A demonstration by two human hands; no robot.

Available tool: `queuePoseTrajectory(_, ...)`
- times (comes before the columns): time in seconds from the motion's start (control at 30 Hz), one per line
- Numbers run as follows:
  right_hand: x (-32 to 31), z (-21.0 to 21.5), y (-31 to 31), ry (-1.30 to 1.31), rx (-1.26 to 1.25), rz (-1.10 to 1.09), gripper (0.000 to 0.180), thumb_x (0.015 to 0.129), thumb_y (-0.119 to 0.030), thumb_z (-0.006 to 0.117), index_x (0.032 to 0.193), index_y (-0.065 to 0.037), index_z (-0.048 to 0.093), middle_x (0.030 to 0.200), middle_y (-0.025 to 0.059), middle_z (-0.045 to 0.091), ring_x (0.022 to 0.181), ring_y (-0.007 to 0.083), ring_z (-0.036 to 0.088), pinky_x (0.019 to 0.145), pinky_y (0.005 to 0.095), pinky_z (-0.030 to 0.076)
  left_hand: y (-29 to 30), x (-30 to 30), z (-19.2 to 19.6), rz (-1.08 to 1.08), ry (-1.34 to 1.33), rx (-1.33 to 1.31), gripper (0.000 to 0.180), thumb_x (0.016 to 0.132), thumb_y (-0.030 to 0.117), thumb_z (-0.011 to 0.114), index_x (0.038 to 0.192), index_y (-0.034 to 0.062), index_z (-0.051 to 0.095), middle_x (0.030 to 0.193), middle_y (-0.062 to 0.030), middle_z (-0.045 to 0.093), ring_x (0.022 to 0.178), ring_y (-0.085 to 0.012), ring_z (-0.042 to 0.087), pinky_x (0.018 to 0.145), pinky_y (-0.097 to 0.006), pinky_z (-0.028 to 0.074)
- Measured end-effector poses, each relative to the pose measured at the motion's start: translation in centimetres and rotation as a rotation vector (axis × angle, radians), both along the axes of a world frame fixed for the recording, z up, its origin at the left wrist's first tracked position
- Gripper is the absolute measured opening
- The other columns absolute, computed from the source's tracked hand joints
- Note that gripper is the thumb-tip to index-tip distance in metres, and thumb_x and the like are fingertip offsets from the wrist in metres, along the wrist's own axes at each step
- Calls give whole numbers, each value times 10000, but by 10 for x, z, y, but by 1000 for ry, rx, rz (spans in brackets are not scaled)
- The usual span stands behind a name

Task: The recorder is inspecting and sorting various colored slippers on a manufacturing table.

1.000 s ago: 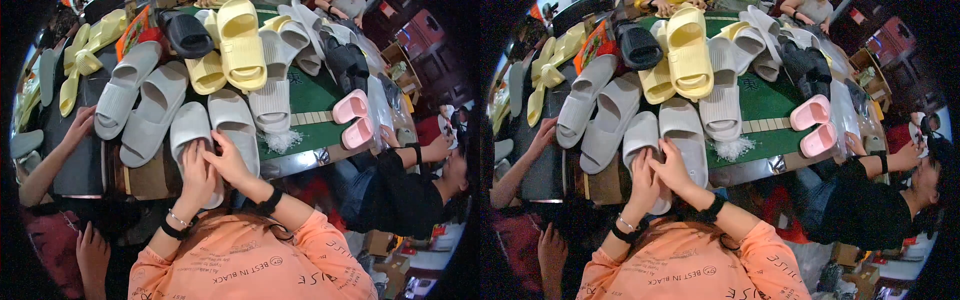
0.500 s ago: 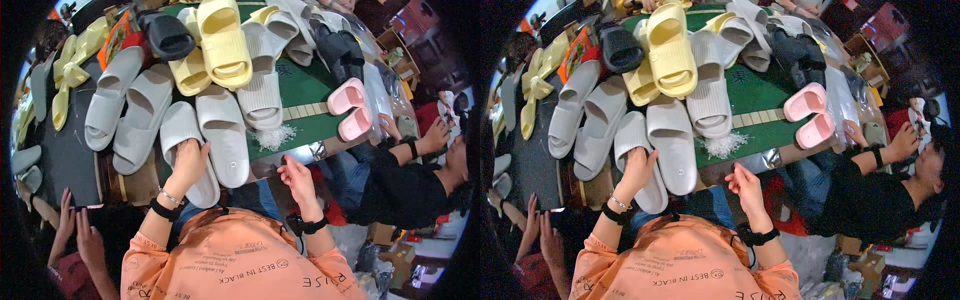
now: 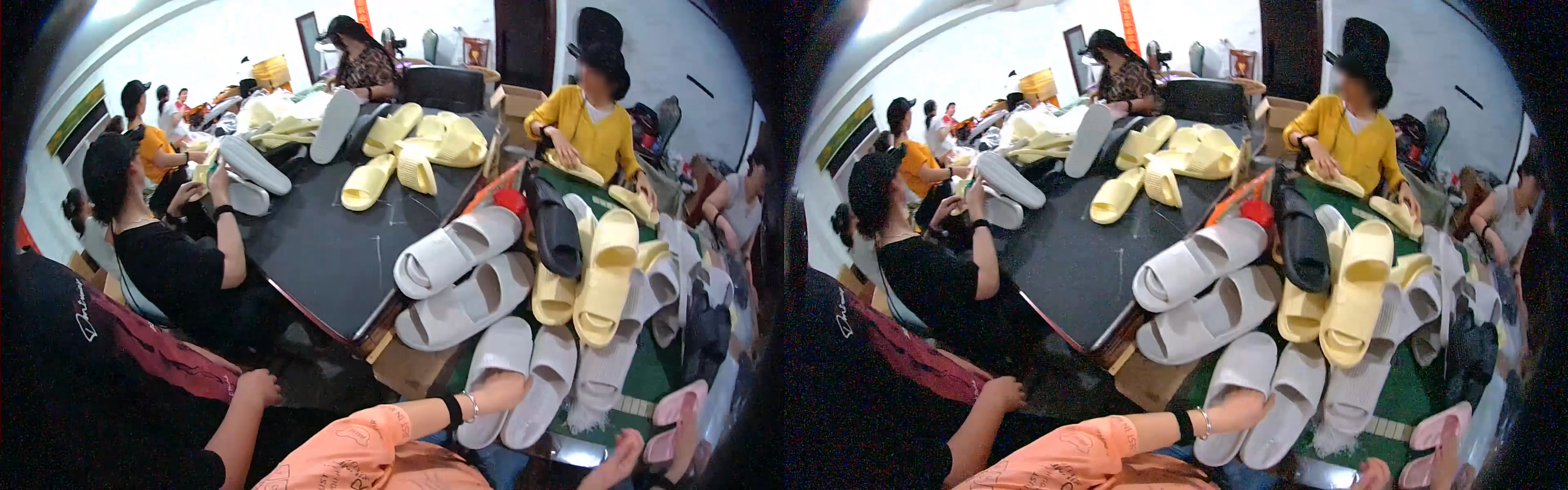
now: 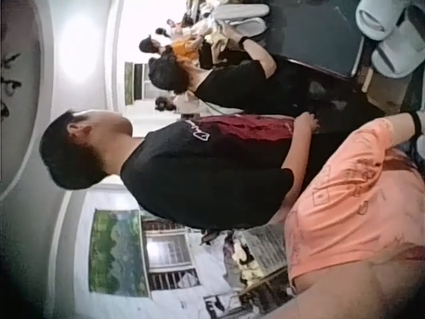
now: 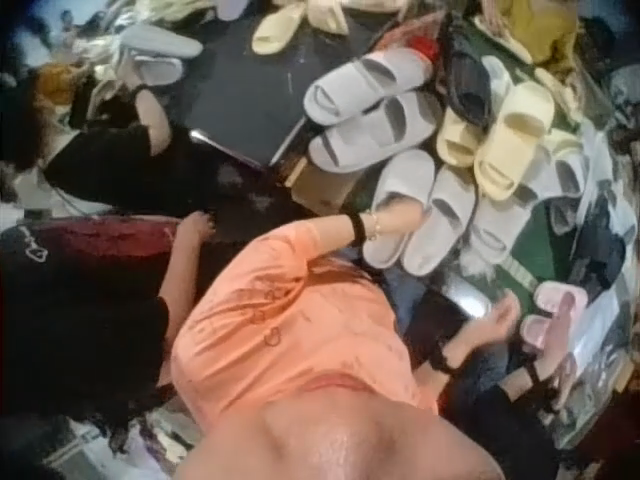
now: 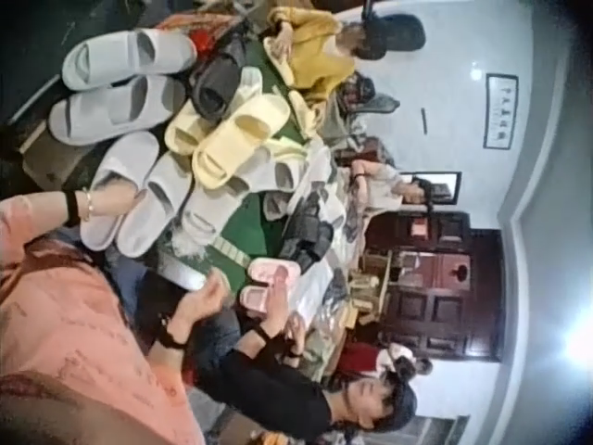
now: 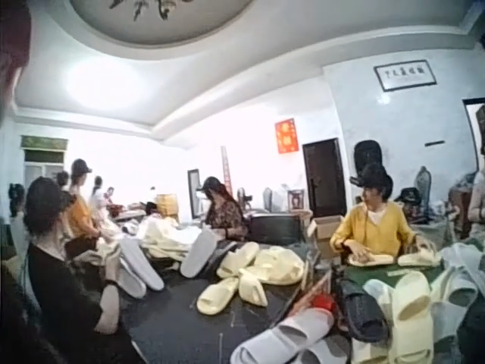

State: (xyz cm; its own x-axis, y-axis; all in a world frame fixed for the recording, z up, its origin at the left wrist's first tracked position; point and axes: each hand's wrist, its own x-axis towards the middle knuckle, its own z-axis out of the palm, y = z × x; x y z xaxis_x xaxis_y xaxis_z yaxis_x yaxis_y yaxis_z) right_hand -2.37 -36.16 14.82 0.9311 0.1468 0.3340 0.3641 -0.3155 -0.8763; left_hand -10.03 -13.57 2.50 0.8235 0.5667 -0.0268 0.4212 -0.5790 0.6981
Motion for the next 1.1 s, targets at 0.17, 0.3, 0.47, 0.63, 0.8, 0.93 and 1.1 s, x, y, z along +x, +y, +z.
queuePoseTrajectory(0.17, 5, 24, -4, -244, -18, 26, 244, 906, -200, 474, 943, 6, 600, 908, 144, 610, 835, 258, 568, 854, 418, 406, -4, -7, 23, -124, 139, -113, 472, 905, 324, 345, 821, -74, 583, 795, -240, 612, 721, -385, 612, 703, -453, 483)
queuePoseTrajectory(0.3, 12, 25, -6, -254, -150, 195, 255, 903, -211, 478, 959, 8, 596, 934, 150, 606, 848, 259, 564, 838, 401, 414, -11, -13, 22, -187, 153, -176, 478, 907, 321, 344, 812, -85, 577, 817, -273, 597, 765, -392, 606, 712, -454, 482)
queuePoseTrajectory(0.47, 15, 26, -5, -265, -328, 369, 270, 899, -225, 483, 980, 9, 591, 966, 158, 601, 864, 259, 558, 819, 380, 423, -15, -24, 22, -132, 6, -105, 540, 920, 340, 322, 746, -111, 563, 752, -296, 582, 708, -419, 592, 685, -466, 479)
queuePoseTrajectory(0.63, 5, 13, 50, 147, -448, 521, 291, 893, -207, 459, 1063, 12, 548, 1013, 170, 592, 901, 309, 551, 824, 369, 412, -11, -19, 30, -200, 40, -120, 452, 909, 299, 354, 835, -96, 560, 817, -275, 592, 767, -391, 599, 692, -441, 482)
queuePoseTrajectory(0.8, 19, -47, 118, -10, -663, 669, 417, 725, -57, 583, 1127, 28, 508, 652, 96, 482, 573, 171, 461, 550, 305, 405, -10, -21, 11, -186, 85, -8, 322, 868, 221, 428, 904, -64, 574, 866, -250, 604, 794, -350, 615, 687, -423, 485)
queuePoseTrajectory(0.93, 28, -47, 134, -216, -705, 676, 504, 643, -24, 572, 1142, 17, 511, 629, 207, 520, 554, 324, 513, 538, 410, 398, 0, -28, 45, -238, 145, -101, 306, 844, 223, 469, 900, -56, 581, 865, -257, 603, 779, -341, 620, 669, -423, 492)
queuePoseTrajectory(1.1, 28, -43, 142, -278, -829, 690, 500, 613, -10, 558, 1110, 31, 542, 657, 254, 531, 572, 355, 530, 536, 425, 401, 7, -15, 22, -214, 107, -61, 296, 832, 201, 477, 806, -73, 586, 761, -237, 610, 714, -374, 615, 626, -422, 494)
